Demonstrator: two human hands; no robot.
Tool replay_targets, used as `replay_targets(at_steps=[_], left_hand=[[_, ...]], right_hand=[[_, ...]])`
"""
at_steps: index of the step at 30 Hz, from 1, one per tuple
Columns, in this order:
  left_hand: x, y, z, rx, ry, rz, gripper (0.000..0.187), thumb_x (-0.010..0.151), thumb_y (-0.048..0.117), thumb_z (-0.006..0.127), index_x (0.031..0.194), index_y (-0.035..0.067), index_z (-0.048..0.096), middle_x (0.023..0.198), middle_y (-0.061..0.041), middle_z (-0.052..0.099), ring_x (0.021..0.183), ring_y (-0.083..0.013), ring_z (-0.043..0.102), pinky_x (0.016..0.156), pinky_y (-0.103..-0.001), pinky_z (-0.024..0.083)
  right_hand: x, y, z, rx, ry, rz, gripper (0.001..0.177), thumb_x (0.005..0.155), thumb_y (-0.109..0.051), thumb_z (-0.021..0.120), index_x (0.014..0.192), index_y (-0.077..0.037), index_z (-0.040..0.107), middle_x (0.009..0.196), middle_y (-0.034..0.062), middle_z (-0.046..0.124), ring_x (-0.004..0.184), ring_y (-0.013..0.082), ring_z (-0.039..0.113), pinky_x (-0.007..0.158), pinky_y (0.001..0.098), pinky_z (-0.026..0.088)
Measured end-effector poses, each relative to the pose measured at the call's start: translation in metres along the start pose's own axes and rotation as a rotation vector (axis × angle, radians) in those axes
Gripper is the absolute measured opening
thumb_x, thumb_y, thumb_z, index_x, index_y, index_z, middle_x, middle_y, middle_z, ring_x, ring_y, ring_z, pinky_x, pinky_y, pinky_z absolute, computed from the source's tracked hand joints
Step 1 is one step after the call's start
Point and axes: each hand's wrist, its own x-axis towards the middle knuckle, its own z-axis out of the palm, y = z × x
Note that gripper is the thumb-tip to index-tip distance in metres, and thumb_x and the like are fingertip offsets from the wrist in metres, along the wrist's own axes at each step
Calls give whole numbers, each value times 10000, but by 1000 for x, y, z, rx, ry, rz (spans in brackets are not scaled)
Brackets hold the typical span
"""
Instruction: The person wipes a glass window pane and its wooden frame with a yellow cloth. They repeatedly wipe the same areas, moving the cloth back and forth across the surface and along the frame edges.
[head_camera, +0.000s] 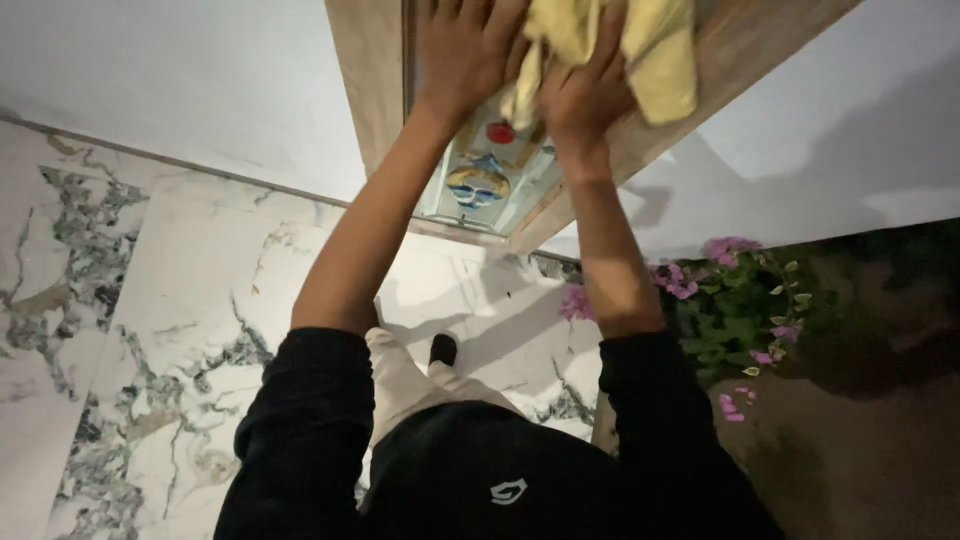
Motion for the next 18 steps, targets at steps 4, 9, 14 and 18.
replay_targets(at_steps=[4,9,14,18], left_hand=[[-71,0,10,37,-69,17,667,996,399,716,1576,235,430,1554,-145,420,1355,-431,427,1065,-592,355],[-188,4,31,-23,-227,-15,704,1004,317,722,1613,230,380,1545,-175,428,1324,-461,434,1071,-648,366],[-199,13,15,-16,-325,-67,704,1034,309,711,1640,210,366,1590,-199,400,1431,-497,400,1079,-643,355],[-112,12,-8,-52,-173,-23,740,1000,427,705,1618,201,366,1611,-231,325,1419,-525,343,1098,-665,309]], right_hand=[[-61,9,18,-65,45,-114,750,936,-215,737,1544,-26,341,1322,230,617,1140,449,624,910,568,517],[-168,18,43,-98,-44,-187,855,905,-226,781,1575,-57,276,1306,225,631,1104,448,643,846,578,533],[-204,25,34,-6,-512,-49,949,909,-211,821,1623,-69,212,1285,214,676,1050,429,683,745,552,557],[-115,27,11,-1,-286,-102,957,841,-166,784,1620,-78,234,1287,237,662,1117,426,668,885,510,564]])
